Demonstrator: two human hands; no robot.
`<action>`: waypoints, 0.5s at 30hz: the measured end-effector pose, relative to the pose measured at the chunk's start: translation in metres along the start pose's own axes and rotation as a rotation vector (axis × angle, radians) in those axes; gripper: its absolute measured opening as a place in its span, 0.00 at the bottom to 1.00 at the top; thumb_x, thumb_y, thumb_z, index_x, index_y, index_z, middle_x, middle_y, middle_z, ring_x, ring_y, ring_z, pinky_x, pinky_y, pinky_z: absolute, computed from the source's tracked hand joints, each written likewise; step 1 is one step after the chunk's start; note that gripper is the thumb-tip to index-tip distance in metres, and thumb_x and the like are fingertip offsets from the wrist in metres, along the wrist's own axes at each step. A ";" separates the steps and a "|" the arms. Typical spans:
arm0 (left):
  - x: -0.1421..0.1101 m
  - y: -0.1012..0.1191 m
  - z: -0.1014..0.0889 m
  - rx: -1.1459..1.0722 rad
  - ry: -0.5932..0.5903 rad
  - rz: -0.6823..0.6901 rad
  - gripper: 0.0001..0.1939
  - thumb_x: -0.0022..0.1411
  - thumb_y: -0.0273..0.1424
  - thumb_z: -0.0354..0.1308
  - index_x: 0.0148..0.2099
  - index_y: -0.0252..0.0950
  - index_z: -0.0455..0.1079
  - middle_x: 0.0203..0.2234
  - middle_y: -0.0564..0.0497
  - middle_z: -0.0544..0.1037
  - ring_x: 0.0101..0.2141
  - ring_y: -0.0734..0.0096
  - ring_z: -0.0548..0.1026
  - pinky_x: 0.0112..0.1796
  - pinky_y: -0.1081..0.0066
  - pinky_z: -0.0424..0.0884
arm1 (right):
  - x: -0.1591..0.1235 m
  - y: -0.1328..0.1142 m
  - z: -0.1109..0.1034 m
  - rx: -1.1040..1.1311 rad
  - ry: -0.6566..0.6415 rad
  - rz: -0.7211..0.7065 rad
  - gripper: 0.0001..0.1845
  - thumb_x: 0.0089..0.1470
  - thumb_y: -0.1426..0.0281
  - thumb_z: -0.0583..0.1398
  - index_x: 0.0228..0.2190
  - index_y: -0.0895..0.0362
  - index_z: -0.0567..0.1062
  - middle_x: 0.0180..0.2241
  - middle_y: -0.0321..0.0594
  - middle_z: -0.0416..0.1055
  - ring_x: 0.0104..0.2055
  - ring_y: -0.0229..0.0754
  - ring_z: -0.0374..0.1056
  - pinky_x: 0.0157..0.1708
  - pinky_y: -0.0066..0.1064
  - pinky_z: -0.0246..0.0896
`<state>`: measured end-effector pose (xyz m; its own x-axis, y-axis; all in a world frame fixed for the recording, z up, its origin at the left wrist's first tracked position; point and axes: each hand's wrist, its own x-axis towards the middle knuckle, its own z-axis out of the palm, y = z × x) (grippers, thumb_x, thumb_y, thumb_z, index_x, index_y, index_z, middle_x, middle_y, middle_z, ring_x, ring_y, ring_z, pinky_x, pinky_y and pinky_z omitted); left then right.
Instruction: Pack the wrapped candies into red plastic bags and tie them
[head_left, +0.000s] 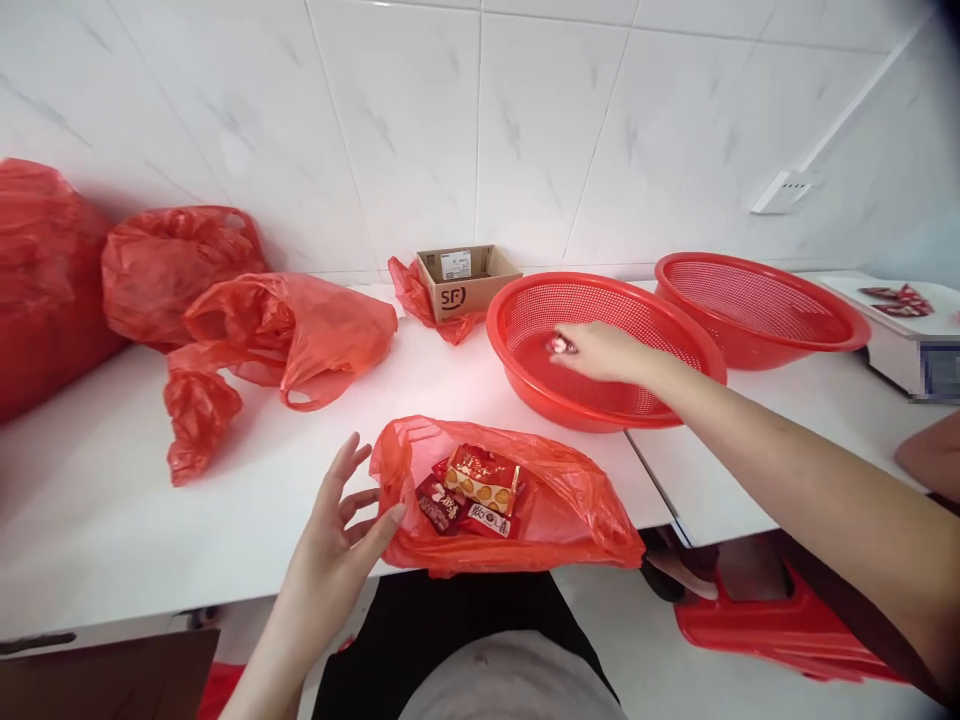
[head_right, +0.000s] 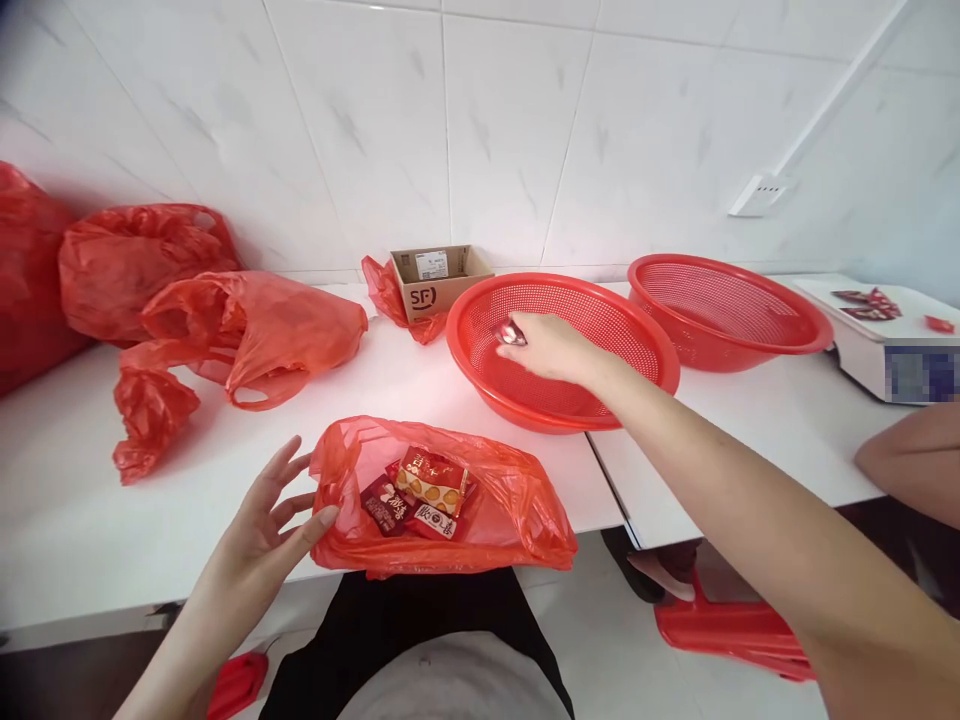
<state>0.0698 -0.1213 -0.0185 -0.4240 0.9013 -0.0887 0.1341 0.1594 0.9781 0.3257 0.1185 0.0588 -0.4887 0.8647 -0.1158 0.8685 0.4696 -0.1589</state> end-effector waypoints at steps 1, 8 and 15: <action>-0.001 -0.001 -0.002 0.031 -0.002 -0.005 0.41 0.56 0.43 0.63 0.68 0.53 0.50 0.63 0.46 0.60 0.45 0.63 0.74 0.38 0.66 0.77 | -0.009 -0.010 -0.008 0.104 0.060 -0.018 0.14 0.60 0.60 0.55 0.40 0.56 0.71 0.39 0.48 0.75 0.38 0.50 0.72 0.35 0.37 0.62; 0.004 -0.015 -0.012 0.146 -0.132 -0.049 0.26 0.58 0.47 0.60 0.53 0.38 0.66 0.39 0.47 0.76 0.37 0.62 0.76 0.34 0.67 0.75 | -0.076 -0.100 0.007 0.315 -0.032 -0.386 0.13 0.58 0.59 0.60 0.41 0.53 0.71 0.35 0.39 0.74 0.31 0.40 0.69 0.26 0.29 0.57; -0.001 0.004 -0.032 0.047 0.022 -0.058 0.20 0.53 0.46 0.65 0.42 0.38 0.75 0.33 0.51 0.81 0.32 0.66 0.77 0.32 0.72 0.74 | -0.117 -0.095 0.037 -0.098 0.218 -0.482 0.07 0.58 0.70 0.59 0.39 0.55 0.75 0.42 0.45 0.73 0.41 0.47 0.69 0.36 0.36 0.63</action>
<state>0.0422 -0.1344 -0.0087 -0.4514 0.8813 -0.1402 0.1503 0.2299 0.9615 0.2974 -0.0333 0.0509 -0.8143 0.5592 0.1559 0.5588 0.8278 -0.0501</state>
